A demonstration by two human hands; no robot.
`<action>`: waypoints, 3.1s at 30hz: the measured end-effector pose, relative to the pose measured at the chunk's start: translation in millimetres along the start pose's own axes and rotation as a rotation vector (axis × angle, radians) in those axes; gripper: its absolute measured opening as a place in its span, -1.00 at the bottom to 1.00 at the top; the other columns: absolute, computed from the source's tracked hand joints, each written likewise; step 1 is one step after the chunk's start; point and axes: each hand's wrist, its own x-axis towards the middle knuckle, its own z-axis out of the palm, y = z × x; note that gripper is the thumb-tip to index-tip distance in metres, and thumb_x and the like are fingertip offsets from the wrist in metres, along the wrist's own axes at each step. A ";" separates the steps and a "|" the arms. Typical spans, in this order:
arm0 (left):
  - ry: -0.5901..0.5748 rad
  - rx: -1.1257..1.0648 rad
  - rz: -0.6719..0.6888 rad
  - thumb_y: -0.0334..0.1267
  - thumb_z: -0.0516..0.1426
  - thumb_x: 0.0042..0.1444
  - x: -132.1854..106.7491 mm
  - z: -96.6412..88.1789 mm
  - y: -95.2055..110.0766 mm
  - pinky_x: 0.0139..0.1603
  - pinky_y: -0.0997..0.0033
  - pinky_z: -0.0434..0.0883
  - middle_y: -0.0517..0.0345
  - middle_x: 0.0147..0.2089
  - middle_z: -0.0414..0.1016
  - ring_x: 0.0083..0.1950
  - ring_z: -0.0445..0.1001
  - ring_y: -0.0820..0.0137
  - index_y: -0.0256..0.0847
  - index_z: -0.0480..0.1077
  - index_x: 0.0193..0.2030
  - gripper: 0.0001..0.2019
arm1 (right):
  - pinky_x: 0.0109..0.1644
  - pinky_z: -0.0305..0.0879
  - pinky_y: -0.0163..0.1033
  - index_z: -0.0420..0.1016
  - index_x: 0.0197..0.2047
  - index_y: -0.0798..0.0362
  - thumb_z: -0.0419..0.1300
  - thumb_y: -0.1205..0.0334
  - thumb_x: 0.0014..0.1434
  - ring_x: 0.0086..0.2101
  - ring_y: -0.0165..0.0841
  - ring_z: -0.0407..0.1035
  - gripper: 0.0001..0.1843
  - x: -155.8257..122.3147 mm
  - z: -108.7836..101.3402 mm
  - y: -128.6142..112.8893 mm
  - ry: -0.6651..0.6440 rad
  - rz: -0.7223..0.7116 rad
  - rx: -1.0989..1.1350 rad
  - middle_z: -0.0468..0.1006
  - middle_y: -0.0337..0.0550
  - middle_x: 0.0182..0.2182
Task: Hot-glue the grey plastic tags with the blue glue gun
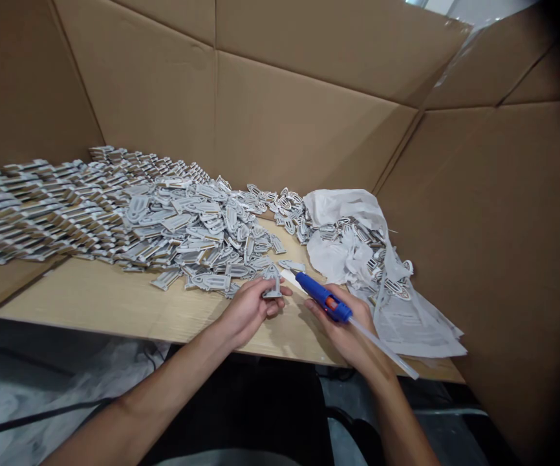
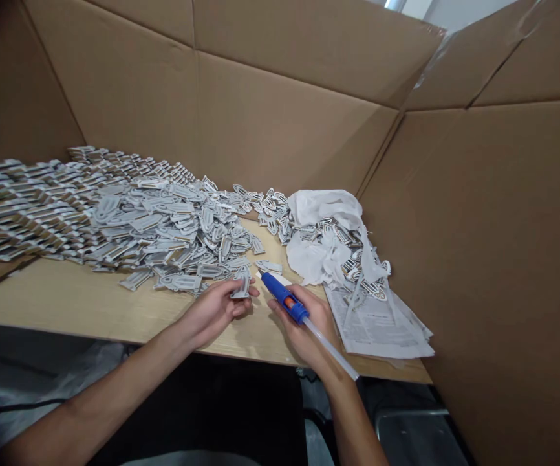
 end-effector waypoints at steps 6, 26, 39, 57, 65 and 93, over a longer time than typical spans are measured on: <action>0.001 0.060 0.008 -0.24 0.35 0.09 -0.8 -2.6 -3.5 -0.49 0.58 0.13 0.05 -0.34 0.49 -0.43 0.41 0.53 -0.33 0.36 -0.22 -0.72 | -0.32 0.16 -0.32 0.54 -0.24 0.00 0.30 -0.08 0.29 -0.42 -0.38 0.29 -0.69 -1.0 -0.8 -1.3 0.014 0.015 -0.034 0.44 -0.32 -0.45; -0.015 0.069 0.030 -0.20 0.40 0.01 0.1 -3.9 -4.4 -0.50 0.59 0.09 0.16 -0.42 0.42 -0.48 0.32 0.57 -0.27 0.29 -0.27 -0.63 | -0.28 0.24 -0.28 0.56 -0.21 0.08 0.30 -0.14 0.27 -0.38 -0.33 0.34 -0.60 1.8 -2.6 1.1 0.023 0.046 0.061 0.48 -0.25 -0.43; -0.050 0.061 0.033 -0.05 0.28 0.19 -1.3 -2.2 -4.2 -0.55 0.58 0.00 0.17 -0.42 0.40 -0.54 0.28 0.55 -0.21 0.24 -0.18 -0.66 | -0.30 0.25 -0.23 0.57 -0.23 0.08 0.28 -0.15 0.28 -0.40 -0.30 0.35 -0.59 1.6 -6.8 0.7 0.031 -0.001 0.004 0.49 -0.21 -0.46; -0.073 0.151 0.125 -0.44 0.25 0.06 -2.5 6.8 -11.4 -0.18 0.30 0.58 -0.11 -0.12 0.60 -0.16 0.66 0.23 -0.32 0.39 -0.03 -0.69 | -0.16 0.34 -0.30 0.61 -0.05 -0.03 0.31 0.17 0.27 -0.27 -0.27 0.51 -0.81 -1.8 -4.8 -4.4 -0.164 -0.097 0.018 0.66 -0.21 -0.22; -0.064 0.194 0.114 -0.45 0.25 0.08 -4.7 8.2 -9.9 -0.12 0.34 0.62 -0.02 -0.09 0.60 -0.18 0.65 0.33 -0.30 0.42 -0.04 -0.71 | -0.13 0.32 -0.32 0.59 -0.01 -0.06 0.27 0.23 0.31 -0.20 -0.27 0.54 -0.82 1.2 -2.2 -2.6 -0.213 -0.099 -0.005 0.67 -0.21 -0.16; -0.036 0.459 0.356 -0.35 0.27 0.15 0.4 -4.6 -19.7 0.04 0.39 0.58 0.06 -0.03 0.58 -0.08 0.56 0.34 -0.22 0.54 0.09 -0.66 | -0.27 0.24 -0.34 0.49 -0.19 -0.01 0.18 0.28 0.33 -0.37 -0.33 0.43 -0.94 -5.5 -0.1 -6.6 -0.223 -0.117 -0.139 0.58 -0.22 -0.35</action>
